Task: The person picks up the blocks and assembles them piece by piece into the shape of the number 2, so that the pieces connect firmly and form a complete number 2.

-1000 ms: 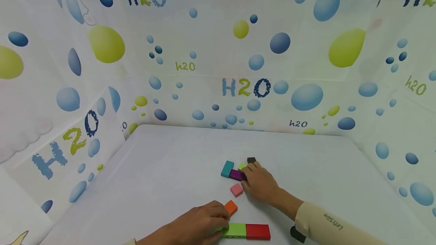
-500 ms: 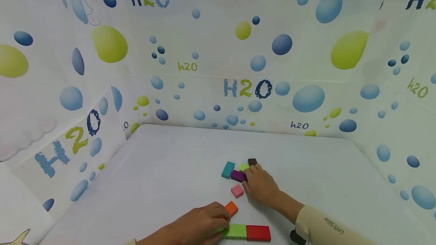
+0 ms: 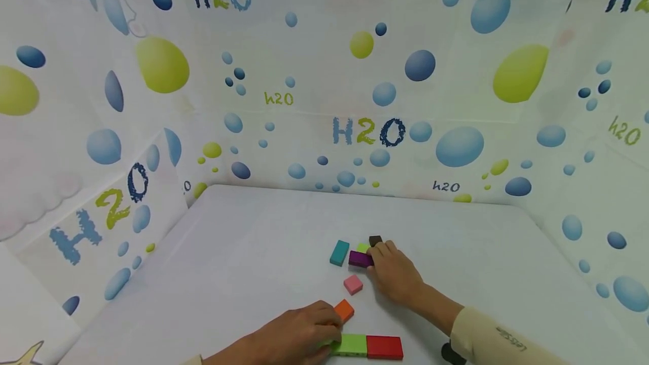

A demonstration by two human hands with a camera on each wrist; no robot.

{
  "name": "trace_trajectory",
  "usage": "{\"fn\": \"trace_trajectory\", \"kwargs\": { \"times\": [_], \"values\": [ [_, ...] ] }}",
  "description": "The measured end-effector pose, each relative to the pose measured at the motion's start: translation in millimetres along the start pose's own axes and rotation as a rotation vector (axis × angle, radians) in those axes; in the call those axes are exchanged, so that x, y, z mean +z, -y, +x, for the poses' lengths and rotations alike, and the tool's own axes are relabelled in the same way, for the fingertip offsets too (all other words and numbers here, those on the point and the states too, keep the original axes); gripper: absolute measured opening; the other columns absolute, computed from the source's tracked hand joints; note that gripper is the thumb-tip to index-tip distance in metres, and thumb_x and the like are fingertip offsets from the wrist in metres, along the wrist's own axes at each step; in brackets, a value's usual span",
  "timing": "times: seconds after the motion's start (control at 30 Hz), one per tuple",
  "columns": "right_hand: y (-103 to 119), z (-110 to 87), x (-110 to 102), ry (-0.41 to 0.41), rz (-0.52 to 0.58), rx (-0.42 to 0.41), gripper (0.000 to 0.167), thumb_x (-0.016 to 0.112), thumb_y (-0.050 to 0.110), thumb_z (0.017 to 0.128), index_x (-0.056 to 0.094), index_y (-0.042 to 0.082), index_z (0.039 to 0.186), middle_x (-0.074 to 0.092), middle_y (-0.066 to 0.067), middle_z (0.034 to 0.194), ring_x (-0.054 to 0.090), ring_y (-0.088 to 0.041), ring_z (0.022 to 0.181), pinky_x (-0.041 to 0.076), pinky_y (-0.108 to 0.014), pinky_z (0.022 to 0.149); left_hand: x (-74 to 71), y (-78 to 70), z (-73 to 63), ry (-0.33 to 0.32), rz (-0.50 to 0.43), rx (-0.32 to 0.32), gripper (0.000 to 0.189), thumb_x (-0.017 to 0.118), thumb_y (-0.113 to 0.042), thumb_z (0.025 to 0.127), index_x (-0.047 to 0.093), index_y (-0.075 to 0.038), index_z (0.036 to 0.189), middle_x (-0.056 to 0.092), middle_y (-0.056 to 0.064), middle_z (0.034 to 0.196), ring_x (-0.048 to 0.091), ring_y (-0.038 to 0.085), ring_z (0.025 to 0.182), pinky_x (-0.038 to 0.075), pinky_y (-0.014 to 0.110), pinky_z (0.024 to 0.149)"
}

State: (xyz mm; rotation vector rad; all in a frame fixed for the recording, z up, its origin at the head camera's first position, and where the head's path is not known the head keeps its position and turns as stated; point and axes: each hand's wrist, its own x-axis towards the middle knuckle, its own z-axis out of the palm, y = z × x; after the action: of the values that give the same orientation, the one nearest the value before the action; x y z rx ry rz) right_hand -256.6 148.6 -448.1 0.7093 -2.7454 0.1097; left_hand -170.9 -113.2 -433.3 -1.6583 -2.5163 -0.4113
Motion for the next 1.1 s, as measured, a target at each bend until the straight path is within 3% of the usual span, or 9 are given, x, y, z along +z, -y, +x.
{"fn": "trace_trajectory", "kwargs": {
  "times": [0.53,1.1],
  "values": [
    [-5,-19.1,-7,-0.009,0.051,-0.124,0.04,0.08,0.012,0.086,0.063,0.012,0.122,0.064,-0.001,0.119,0.053,-0.015,0.11,0.054,-0.03,0.095,-1.0,-1.0,0.8,0.008,-0.037,-0.024,0.021,0.07,-0.02,0.097,0.073,-0.022,0.117,0.065,-0.009,0.122,0.056,0.005,0.116,0.05,0.016,0.095],
    [-5,-29.3,-11,0.085,0.114,-0.26,0.041,0.079,0.008,0.085,0.065,0.016,0.123,0.065,0.003,0.119,0.051,-0.014,0.11,0.052,-0.03,0.095,-1.6,-1.2,1.1,-0.001,-0.024,-0.01,0.019,0.071,-0.021,0.097,0.073,-0.022,0.116,0.065,-0.008,0.122,0.056,0.005,0.115,0.049,0.016,0.095]
  ]
}}
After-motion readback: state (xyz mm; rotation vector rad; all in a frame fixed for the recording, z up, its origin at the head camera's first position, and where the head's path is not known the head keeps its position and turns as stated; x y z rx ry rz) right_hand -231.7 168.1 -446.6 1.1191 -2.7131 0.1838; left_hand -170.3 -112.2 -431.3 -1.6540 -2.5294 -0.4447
